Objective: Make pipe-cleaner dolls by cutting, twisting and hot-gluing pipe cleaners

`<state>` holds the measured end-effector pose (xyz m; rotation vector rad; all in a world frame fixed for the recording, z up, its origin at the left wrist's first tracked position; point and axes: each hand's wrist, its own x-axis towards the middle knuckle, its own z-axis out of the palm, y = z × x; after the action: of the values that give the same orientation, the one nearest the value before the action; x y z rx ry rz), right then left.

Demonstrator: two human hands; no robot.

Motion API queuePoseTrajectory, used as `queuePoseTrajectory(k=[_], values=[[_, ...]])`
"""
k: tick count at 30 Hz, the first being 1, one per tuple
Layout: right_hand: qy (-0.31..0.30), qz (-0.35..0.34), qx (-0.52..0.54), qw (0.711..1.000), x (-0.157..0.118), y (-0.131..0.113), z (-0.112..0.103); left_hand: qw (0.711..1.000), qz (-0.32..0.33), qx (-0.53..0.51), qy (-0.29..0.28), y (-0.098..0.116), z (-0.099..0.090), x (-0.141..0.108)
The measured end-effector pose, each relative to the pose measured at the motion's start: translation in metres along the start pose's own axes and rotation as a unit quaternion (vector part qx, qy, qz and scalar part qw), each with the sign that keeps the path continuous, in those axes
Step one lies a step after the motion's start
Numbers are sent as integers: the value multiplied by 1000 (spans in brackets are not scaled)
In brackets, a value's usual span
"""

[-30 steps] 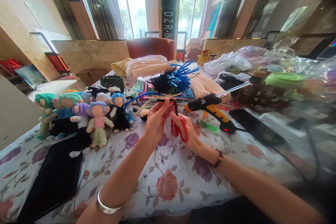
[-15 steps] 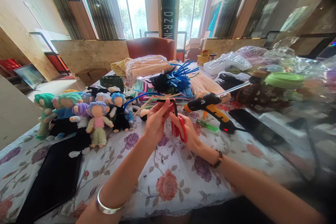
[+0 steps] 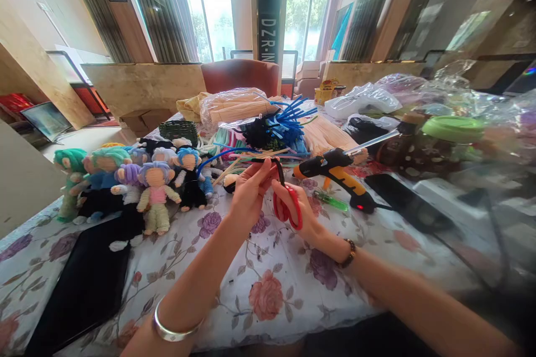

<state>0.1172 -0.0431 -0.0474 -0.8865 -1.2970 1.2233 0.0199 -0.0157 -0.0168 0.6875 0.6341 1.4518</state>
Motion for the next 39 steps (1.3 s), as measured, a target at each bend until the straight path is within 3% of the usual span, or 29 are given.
queuePoseTrajectory(k=[7, 17, 22, 25, 28, 32, 35, 39], values=[[-54, -9, -29, 998, -9, -21, 0, 1000, -9, -4, -22, 1, -1, 0], [-89, 3, 1, 996, -7, -18, 1, 998, 56, -2, -13, -1, -3, 2], [-114, -9, 20, 993, -2, -3, -1, 997, 78, -5, 20, 1, -5, 3], [-82, -33, 18, 996, 2, 3, -3, 995, 90, -7, 37, 3, -4, 4], [-17, -2, -7, 1000, 4, 4, -3, 994, 102, -1, 49, 4, -4, 3], [53, -15, -99, 993, 5, 8, -4, 991, 123, 4, 50, 5, -3, 2], [63, -57, -195, 977, 4, 10, -5, 990, 133, 12, 49, 5, -2, 2], [68, -64, -235, 967, 4, 9, -5, 989, 141, 11, 47, 5, -1, 1]])
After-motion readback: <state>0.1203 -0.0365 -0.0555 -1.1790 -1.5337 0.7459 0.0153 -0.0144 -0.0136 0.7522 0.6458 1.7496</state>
